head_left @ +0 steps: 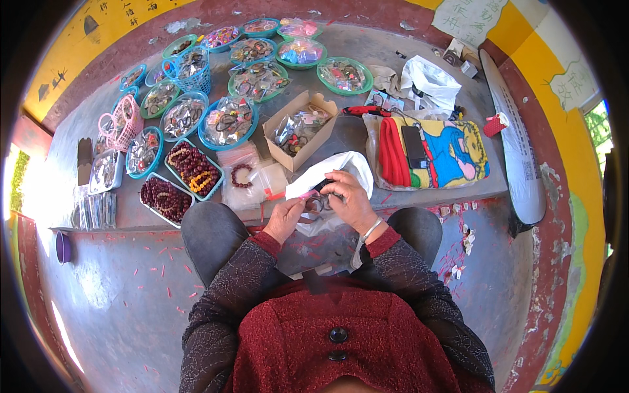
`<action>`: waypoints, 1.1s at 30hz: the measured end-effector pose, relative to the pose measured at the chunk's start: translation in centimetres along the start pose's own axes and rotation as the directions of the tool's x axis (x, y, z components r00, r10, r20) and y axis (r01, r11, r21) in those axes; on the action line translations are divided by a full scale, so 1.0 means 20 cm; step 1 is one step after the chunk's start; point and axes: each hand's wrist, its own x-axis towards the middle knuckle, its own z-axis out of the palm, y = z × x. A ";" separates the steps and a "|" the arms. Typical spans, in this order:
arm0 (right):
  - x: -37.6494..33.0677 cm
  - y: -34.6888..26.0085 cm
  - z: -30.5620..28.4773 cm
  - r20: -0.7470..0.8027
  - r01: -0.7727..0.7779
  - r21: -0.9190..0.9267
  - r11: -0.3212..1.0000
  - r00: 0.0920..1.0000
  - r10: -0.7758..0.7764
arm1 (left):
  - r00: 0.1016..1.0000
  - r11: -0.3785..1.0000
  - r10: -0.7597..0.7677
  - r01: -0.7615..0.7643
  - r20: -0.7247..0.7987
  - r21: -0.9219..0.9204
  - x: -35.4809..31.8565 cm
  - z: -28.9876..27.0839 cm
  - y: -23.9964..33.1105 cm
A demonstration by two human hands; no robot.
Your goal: The person sits on the floor and sorts small dark beads from a white bag into clear plastic bags. They handle the beads and bags by hand, occasionally picking up items from the surrounding display of beaded bracelets and hair accessories.
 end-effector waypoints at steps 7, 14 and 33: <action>-0.02 0.02 0.02 0.026 0.029 -0.084 0.996 0.999 -0.027 | 1.000 1.000 0.005 -0.005 0.009 -0.017 0.00 -0.01 0.00; -0.04 0.04 0.03 0.142 0.088 -0.093 0.992 0.987 -0.074 | 0.999 0.999 -0.020 0.021 0.026 -0.026 0.00 0.00 0.02; -0.02 -0.02 0.03 0.127 -0.316 0.127 0.940 0.945 0.301 | 0.996 0.989 -0.076 0.080 0.035 -0.124 -0.01 -0.01 0.02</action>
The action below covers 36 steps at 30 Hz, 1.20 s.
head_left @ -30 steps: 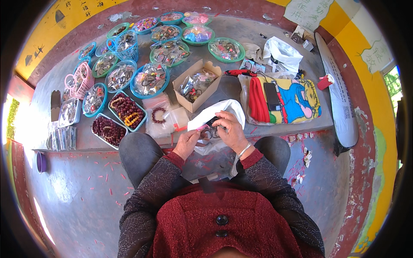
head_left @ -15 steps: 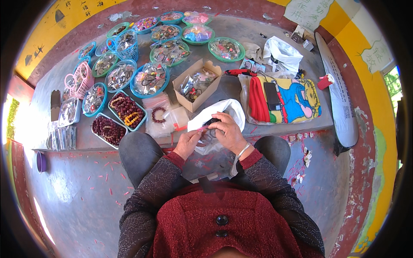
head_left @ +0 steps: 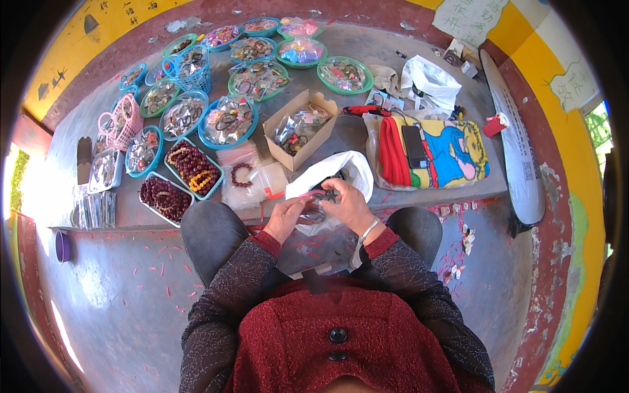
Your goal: The person sits on the floor and sorts small dark beads from a white bag into clear plastic bags. They handle the beads and bags by hand, occasionally picking up items from the surrounding display of beaded bracelets and hair accessories.
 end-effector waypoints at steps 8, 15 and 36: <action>-0.01 0.15 0.05 0.174 -0.351 0.376 0.858 0.936 0.307 | 0.997 0.972 0.049 -0.036 0.051 -0.233 -0.01 0.01 0.02; -0.01 0.10 0.03 0.245 -0.427 0.494 0.757 0.904 0.350 | 0.999 0.980 0.015 -0.021 -0.033 -0.199 -0.01 0.06 0.05; -0.02 0.10 0.05 0.312 -0.484 0.547 0.683 0.875 0.370 | 0.981 0.918 -0.133 0.066 -0.145 -0.391 0.01 0.01 0.02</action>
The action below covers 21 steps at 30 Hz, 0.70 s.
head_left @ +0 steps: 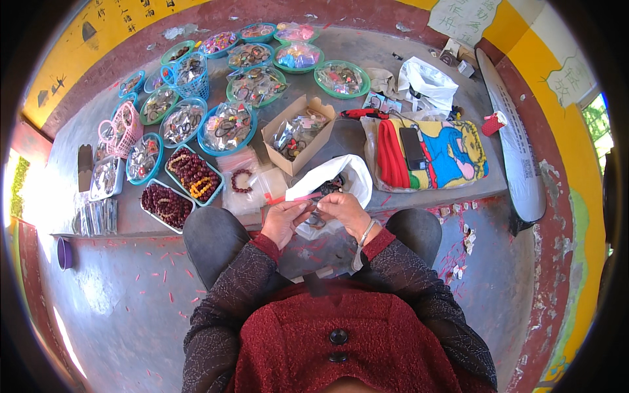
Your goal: The person sits on the floor and sorts small dark beads from a white bag into clear plastic bags. They handle the beads and bags by hand, occasionally picking up items from the surrounding display of beaded bracelets and hair accessories.
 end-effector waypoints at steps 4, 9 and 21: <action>0.00 0.00 0.01 -0.018 0.012 0.000 1.000 1.000 -0.012 | 0.999 0.998 0.026 -0.024 0.032 -0.056 0.00 -0.01 -0.01; 0.01 0.02 0.01 -0.030 0.001 0.002 1.000 1.000 -0.001 | 0.996 0.995 0.062 -0.056 0.069 -0.083 0.01 -0.02 -0.02; -0.07 -0.12 0.09 0.064 0.474 -0.827 0.302 0.613 -0.788 | 0.997 0.994 0.076 -0.078 0.031 0.076 0.04 -0.04 -0.08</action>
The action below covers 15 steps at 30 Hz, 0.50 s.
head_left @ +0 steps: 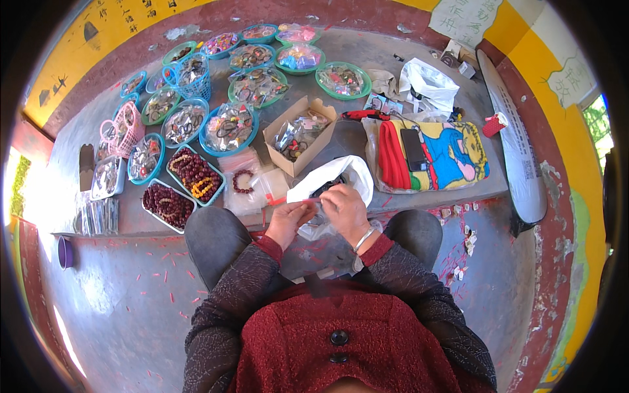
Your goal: The person sits on the floor and sorts small dark beads from a white bag into clear plastic bags. They handle the beads and bags by hand, occasionally picking up items from the surrounding display of beaded bracelets and hair accessories.
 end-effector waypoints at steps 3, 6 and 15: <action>-0.01 -0.02 0.01 0.051 0.136 -0.086 0.987 0.990 -0.132 | 1.000 0.993 -0.024 0.024 -0.008 0.115 -0.01 0.03 -0.02; -0.04 0.00 0.04 0.096 0.153 -0.109 0.982 0.985 -0.143 | 0.998 0.969 -0.051 0.040 0.039 0.242 0.01 0.00 -0.06; -0.05 -0.01 0.04 0.188 0.201 -0.203 0.959 0.969 -0.163 | 0.990 0.970 -0.063 0.030 0.129 0.240 0.00 -0.02 -0.07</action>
